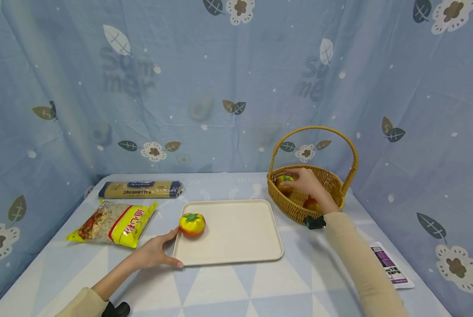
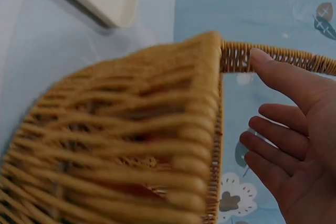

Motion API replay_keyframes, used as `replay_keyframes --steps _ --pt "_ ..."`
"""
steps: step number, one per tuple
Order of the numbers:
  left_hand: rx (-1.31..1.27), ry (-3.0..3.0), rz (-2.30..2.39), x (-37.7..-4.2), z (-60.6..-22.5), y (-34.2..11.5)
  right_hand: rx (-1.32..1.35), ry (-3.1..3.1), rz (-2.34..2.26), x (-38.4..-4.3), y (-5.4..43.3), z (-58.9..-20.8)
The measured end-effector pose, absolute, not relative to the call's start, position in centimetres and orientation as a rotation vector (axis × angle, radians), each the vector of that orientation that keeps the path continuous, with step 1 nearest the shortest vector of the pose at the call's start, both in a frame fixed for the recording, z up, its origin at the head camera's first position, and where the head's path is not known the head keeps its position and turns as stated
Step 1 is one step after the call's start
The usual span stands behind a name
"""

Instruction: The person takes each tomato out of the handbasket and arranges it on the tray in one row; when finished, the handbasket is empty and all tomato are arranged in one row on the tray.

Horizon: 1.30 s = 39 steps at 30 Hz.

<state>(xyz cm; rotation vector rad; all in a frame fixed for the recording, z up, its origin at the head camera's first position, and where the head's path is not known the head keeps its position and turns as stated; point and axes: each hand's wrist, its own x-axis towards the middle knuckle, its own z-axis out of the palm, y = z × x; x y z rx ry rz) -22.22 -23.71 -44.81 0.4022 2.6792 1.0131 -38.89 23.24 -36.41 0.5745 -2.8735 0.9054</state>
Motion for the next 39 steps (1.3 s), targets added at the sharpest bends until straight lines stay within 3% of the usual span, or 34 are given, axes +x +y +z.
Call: replay_keyframes --steps 17,39 --pt "0.382 2.665 1.016 -22.3 -44.6 -23.7 0.564 -3.017 0.947 -42.9 25.7 -35.3" --pt "0.392 2.637 1.051 -22.5 -44.8 -23.8 0.459 -3.223 0.88 -44.8 25.4 -37.2"
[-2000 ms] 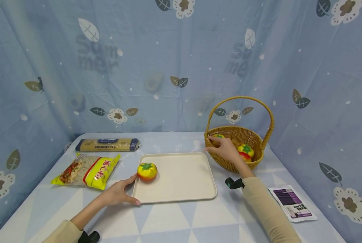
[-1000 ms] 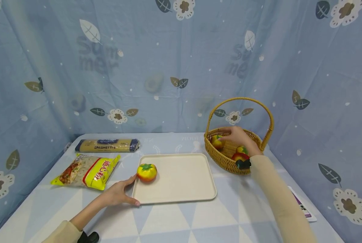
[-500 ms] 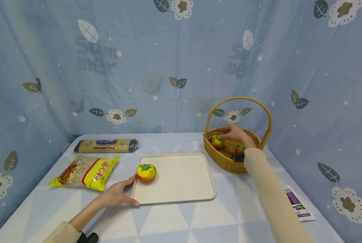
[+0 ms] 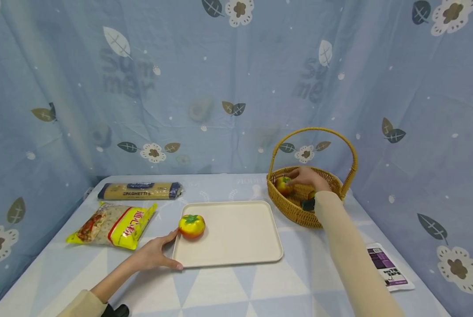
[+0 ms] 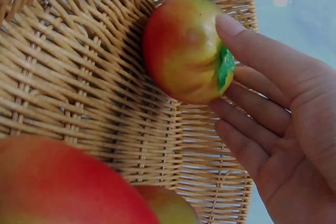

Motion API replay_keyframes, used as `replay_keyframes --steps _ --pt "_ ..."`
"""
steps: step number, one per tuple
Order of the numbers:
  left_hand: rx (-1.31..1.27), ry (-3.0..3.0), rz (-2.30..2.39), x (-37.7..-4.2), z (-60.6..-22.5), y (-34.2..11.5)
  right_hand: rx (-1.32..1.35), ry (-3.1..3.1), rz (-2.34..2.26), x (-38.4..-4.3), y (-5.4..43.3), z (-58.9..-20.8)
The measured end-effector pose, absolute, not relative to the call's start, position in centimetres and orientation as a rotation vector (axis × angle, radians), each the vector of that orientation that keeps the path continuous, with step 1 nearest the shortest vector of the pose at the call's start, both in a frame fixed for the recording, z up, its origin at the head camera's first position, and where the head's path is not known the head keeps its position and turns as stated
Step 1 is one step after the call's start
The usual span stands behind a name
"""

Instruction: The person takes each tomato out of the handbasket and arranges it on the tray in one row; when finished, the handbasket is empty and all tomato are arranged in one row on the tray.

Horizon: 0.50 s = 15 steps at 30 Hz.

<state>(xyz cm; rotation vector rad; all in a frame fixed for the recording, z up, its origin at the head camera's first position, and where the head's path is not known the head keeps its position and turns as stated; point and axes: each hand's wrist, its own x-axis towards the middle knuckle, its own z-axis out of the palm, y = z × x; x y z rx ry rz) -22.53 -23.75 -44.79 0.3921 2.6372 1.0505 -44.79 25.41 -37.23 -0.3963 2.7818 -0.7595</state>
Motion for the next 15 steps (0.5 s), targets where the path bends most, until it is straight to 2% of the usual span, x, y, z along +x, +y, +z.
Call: replay_keyframes --steps 15 --pt "0.387 2.661 1.017 -22.53 -44.94 -23.74 -0.414 2.764 -0.688 -44.54 24.68 -37.05"
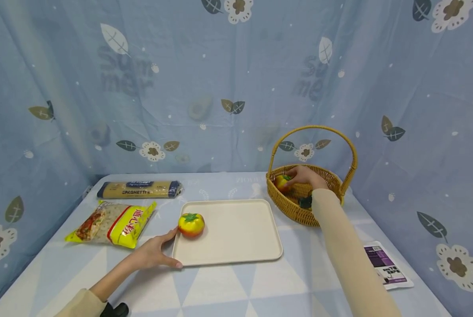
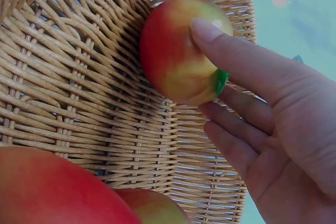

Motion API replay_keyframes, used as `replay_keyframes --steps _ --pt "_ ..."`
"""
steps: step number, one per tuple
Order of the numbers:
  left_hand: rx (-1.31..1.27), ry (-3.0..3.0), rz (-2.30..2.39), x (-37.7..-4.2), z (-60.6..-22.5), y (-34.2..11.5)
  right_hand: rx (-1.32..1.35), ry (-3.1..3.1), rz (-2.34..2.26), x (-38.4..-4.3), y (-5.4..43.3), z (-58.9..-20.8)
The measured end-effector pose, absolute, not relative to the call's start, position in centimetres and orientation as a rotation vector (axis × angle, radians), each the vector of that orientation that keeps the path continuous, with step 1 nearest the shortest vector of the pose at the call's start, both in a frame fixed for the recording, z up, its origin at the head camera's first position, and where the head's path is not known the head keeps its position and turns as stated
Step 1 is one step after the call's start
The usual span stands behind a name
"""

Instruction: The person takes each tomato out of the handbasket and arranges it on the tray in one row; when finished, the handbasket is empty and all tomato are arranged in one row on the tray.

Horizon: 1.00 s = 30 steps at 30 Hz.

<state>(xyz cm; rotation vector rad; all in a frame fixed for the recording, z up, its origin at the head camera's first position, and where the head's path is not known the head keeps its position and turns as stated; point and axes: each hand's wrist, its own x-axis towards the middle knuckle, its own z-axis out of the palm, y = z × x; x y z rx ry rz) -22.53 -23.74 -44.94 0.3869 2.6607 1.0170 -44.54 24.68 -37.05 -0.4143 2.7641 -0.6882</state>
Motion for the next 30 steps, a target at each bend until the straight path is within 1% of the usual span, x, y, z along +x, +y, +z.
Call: replay_keyframes --steps 16,24,30 --pt "0.365 2.657 1.018 -22.2 -44.6 -23.6 -0.38 2.767 -0.617 -45.5 25.1 -37.6" --pt "0.367 2.65 1.025 -22.2 -44.6 -23.5 -0.362 2.763 -0.647 -44.7 24.7 -35.7" --pt "0.376 2.663 1.02 -22.2 -44.5 -23.6 -0.423 2.803 -0.615 -44.3 24.6 -34.9"
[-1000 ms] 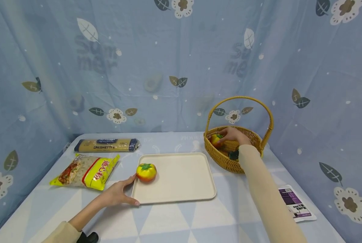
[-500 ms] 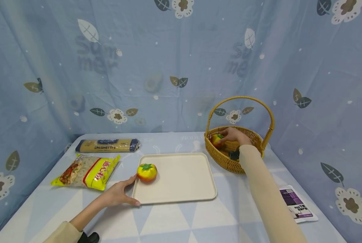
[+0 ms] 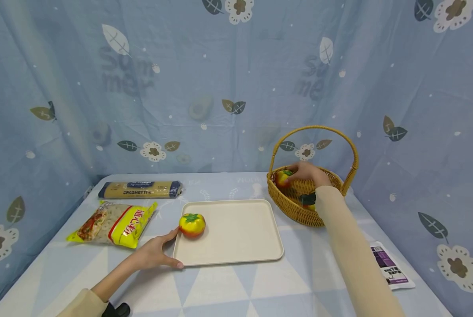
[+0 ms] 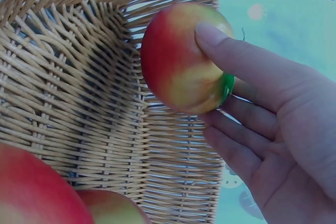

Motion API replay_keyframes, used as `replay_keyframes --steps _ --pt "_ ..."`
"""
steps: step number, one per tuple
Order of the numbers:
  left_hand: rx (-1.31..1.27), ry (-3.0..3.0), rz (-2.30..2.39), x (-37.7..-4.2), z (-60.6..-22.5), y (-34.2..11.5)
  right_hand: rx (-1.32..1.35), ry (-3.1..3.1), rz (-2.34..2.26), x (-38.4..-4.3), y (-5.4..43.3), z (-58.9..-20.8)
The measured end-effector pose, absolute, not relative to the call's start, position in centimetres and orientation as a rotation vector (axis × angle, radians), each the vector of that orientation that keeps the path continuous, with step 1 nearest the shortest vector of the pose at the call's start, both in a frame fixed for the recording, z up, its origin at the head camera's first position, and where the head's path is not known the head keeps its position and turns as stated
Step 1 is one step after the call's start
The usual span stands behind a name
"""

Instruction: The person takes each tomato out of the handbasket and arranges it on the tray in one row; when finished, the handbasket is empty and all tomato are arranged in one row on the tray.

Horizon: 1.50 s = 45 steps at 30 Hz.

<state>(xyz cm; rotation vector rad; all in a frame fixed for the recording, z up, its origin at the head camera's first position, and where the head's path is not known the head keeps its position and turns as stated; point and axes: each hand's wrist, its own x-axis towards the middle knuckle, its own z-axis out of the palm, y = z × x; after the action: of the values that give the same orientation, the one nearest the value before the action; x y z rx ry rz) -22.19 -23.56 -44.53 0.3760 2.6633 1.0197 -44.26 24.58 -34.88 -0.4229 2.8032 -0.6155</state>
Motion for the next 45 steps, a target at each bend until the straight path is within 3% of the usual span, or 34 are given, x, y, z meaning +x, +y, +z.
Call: replay_keyframes --steps 22,45 --pt "0.39 2.669 1.011 -22.4 -44.7 -23.7 -0.642 2.912 -0.635 -41.3 25.0 -32.8" --pt "0.415 2.68 1.007 -22.6 -44.9 -23.8 -0.681 3.073 -0.724 -36.8 24.0 -32.5"
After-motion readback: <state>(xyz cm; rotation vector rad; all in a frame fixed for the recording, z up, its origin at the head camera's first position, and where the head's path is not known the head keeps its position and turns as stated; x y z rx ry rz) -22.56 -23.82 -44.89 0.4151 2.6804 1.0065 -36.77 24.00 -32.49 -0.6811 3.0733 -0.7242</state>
